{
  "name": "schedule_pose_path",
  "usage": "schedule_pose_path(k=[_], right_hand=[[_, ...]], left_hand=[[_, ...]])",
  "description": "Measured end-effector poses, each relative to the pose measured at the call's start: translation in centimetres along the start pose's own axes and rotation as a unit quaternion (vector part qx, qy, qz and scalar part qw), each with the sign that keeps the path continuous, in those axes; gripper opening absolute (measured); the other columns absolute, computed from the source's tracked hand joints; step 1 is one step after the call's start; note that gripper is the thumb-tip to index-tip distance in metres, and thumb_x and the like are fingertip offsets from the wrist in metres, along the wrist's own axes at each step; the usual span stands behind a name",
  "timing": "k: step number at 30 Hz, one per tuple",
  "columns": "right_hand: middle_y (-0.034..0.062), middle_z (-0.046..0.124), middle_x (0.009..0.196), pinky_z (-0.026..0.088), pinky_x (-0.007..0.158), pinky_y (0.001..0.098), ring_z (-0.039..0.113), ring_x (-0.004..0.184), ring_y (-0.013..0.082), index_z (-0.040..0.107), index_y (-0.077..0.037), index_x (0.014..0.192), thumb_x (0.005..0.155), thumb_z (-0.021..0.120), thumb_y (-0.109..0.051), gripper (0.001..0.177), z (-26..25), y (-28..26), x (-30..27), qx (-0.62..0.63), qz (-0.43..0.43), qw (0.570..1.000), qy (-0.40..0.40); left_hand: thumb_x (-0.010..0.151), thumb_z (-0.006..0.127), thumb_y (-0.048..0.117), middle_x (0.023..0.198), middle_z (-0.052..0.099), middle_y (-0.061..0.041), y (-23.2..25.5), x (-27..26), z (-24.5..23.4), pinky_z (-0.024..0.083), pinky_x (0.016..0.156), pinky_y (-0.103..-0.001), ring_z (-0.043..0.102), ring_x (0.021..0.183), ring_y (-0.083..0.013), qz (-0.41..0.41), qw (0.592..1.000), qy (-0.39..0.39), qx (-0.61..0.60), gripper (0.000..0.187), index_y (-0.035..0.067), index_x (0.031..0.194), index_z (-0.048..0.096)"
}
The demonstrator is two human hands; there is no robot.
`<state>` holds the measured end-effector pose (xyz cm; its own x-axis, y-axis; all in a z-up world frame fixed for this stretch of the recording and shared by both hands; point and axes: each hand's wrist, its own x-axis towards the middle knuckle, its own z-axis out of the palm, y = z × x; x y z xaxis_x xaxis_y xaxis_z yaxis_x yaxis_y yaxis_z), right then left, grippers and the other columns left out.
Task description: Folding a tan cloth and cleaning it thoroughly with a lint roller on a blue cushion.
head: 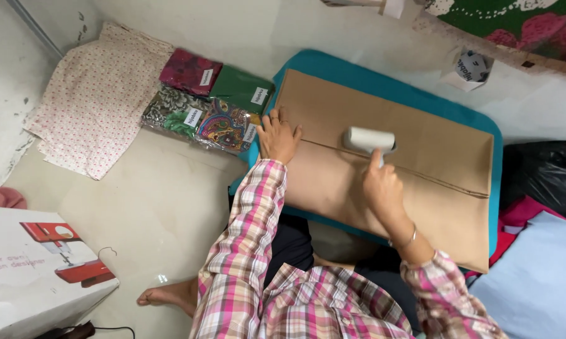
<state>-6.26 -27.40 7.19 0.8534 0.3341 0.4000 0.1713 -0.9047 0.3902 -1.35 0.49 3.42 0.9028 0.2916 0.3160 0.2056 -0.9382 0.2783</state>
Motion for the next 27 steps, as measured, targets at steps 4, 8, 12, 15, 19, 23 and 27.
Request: schedule_pose_path(k=[4, 8, 12, 15, 19, 23, 27], right_hand=[[0.0198, 0.065, 0.092, 0.062, 0.062, 0.0511, 0.072, 0.086, 0.0366, 0.042, -0.002, 0.154, 0.099, 0.044, -0.012, 0.056, 7.9, 4.8, 7.8, 0.106, 0.069, 0.981, -0.149], [0.0256, 0.071, 0.097, 0.064, 0.059, 0.0478, 0.074, 0.087, 0.0374, 0.039, 0.009, 0.156, 0.102, 0.046, -0.004, 0.056, 12.4, 8.4, 10.5, 0.115, 0.125, 0.97, -0.174], [0.0201, 0.071, 0.082, 0.063, 0.055, 0.0484, 0.076, 0.075, 0.0346, 0.05, 0.007, 0.15, 0.097, 0.053, -0.012, 0.057, 4.8, 7.7, 1.1, 0.077, 0.071, 0.984, -0.144], [0.0172, 0.065, 0.084, 0.063, 0.058, 0.051, 0.077, 0.074, 0.0371, 0.049, -0.002, 0.153, 0.099, 0.06, -0.024, 0.059, -1.8, 6.2, -3.9, 0.067, 0.116, 0.977, -0.166], [0.0117, 0.061, 0.082, 0.063, 0.058, 0.0483, 0.077, 0.072, 0.0363, 0.055, -0.005, 0.146, 0.1, 0.047, -0.016, 0.049, -1.3, 9.2, -3.1, 0.014, 0.118, 0.984, -0.133], [0.0126, 0.066, 0.078, 0.061, 0.05, 0.0453, 0.075, 0.071, 0.031, 0.074, -0.004, 0.116, 0.098, 0.052, -0.019, 0.033, 14.0, 18.0, 0.9, -0.054, 0.119, 0.986, -0.106], [0.0162, 0.069, 0.071, 0.061, 0.046, 0.0491, 0.076, 0.063, 0.037, 0.08, 0.0, 0.097, 0.098, 0.055, -0.021, 0.033, 13.8, 21.0, 2.4, 0.035, 0.214, 0.964, -0.154]], left_hand=[[0.093, 0.056, 0.054, 0.131, 0.048, -0.011, 0.0, -0.1, -0.4, 0.041, 0.085, -0.048, 0.048, 0.106, -0.0296, 0.005, 1.0, 0.0, 0.007, 0.072, 0.006, 0.145, 0.045], [0.093, 0.056, 0.055, 0.129, 0.047, -0.011, -0.3, 0.0, 0.4, 0.041, 0.083, -0.047, 0.048, 0.106, -0.0296, 0.007, 1.0, 0.007, 0.009, 0.071, 0.007, 0.145, 0.045], [0.093, 0.057, 0.055, 0.129, 0.048, -0.011, -0.3, -0.2, 0.3, 0.042, 0.084, -0.048, 0.048, 0.107, -0.0302, 0.016, 1.0, 0.004, 0.006, 0.072, 0.008, 0.147, 0.045], [0.093, 0.058, 0.055, 0.127, 0.049, -0.011, -0.2, -0.2, 0.4, 0.042, 0.083, -0.048, 0.049, 0.105, -0.0308, 0.018, 1.0, 0.016, 0.014, 0.071, 0.008, 0.145, 0.047], [0.093, 0.058, 0.055, 0.125, 0.048, -0.011, -0.2, -0.2, 0.2, 0.042, 0.083, -0.049, 0.049, 0.105, -0.0313, 0.023, 0.999, 0.032, 0.026, 0.071, 0.009, 0.145, 0.048], [0.092, 0.061, 0.054, 0.125, 0.049, -0.012, 0.0, 0.0, 0.3, 0.043, 0.083, -0.051, 0.05, 0.105, -0.0324, 0.016, 0.999, 0.035, 0.022, 0.071, 0.009, 0.145, 0.048], [0.09, 0.064, 0.054, 0.125, 0.05, -0.01, -0.1, 0.0, 0.1, 0.044, 0.085, -0.051, 0.051, 0.105, -0.0317, 0.023, 0.999, 0.031, 0.008, 0.069, 0.01, 0.143, 0.052]])
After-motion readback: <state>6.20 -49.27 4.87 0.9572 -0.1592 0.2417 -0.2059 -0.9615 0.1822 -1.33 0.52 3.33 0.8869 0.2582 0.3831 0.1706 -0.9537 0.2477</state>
